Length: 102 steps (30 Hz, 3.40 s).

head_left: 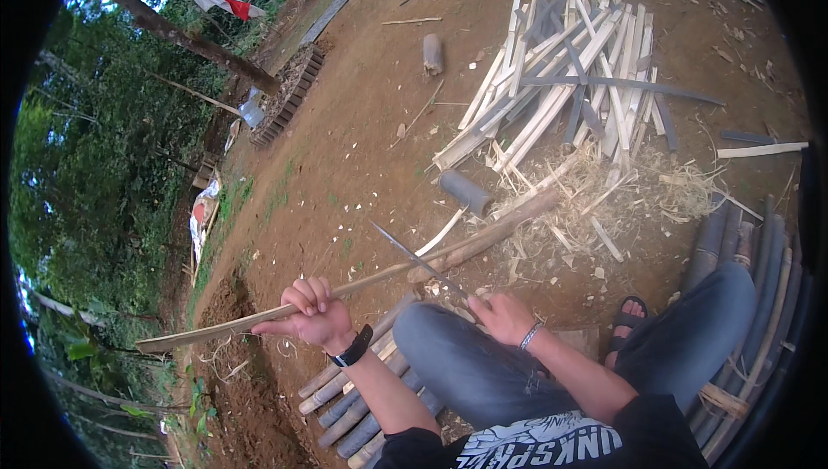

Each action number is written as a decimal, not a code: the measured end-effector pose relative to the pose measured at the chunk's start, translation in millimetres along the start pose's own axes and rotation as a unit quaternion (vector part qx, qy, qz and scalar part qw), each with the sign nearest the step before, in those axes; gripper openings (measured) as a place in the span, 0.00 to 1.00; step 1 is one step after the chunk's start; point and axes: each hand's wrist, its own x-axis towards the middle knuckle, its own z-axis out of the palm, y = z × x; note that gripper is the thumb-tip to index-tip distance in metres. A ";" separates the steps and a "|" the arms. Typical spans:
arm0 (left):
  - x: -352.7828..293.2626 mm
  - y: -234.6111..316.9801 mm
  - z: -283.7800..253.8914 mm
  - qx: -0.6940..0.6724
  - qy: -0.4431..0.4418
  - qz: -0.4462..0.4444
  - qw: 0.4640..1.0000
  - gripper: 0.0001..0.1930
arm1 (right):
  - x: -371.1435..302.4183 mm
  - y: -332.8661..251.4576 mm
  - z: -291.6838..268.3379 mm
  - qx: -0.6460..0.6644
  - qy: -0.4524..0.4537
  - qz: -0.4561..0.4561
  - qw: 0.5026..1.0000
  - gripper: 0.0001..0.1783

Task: The person shaves a long strip of bamboo using a machete, removing thin layers of wood from the surface.

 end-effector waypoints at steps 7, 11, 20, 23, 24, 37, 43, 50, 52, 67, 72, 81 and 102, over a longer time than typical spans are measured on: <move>-2.6 -6.5 12.6 0.009 0.002 0.010 1.000 0.40 | 21.5 55.4 28.1 0.080 0.029 0.075 0.994 0.44; -3.8 -1.4 4.2 0.027 0.013 0.017 0.999 0.39 | 21.4 49.3 24.9 0.128 -0.009 0.103 0.986 0.44; -12.7 -1.9 16.4 0.022 -0.006 0.023 0.999 0.39 | 20.5 43.1 21.1 0.144 0.002 0.087 0.986 0.42; -10.8 -2.8 18.2 0.028 0.003 0.024 0.999 0.39 | -1.1 16.0 25.6 0.082 0.004 -0.024 0.996 0.39; -10.2 -4.1 18.5 0.032 0.017 0.026 0.999 0.39 | 6.3 38.0 40.0 0.081 0.014 -0.004 0.997 0.38; -6.8 -6.9 25.6 0.034 0.067 0.023 0.997 0.38 | 29.3 62.5 35.0 0.115 0.019 0.020 0.993 0.43; -0.1 -3.3 15.1 0.065 0.083 0.031 0.994 0.38 | 55.5 50.2 36.7 0.097 0.019 0.061 0.993 0.44; 1.0 -4.1 17.7 0.075 0.070 0.027 0.994 0.38 | 51.7 88.1 19.8 0.114 0.008 0.106 0.988 0.44; 2.7 -7.2 26.5 0.073 0.081 0.027 0.994 0.38 | 64.4 112.1 21.1 0.100 0.015 0.134 0.986 0.42; 5.1 -8.8 25.0 0.080 0.116 0.034 0.989 0.37 | 54.7 107.3 36.7 0.130 0.049 0.105 0.985 0.43; 17.3 -14.6 18.3 0.061 0.096 0.022 0.993 0.37 | 77.2 156.7 56.0 0.086 0.066 0.103 0.989 0.43; 21.9 -9.5 0.4 0.065 0.116 0.028 0.991 0.37 | 75.6 125.6 49.9 0.069 0.060 0.085 0.992 0.42; 28.4 -11.4 5.6 0.098 0.137 0.027 0.985 0.36 | 105.5 185.9 47.4 0.066 0.104 0.186 0.975 0.44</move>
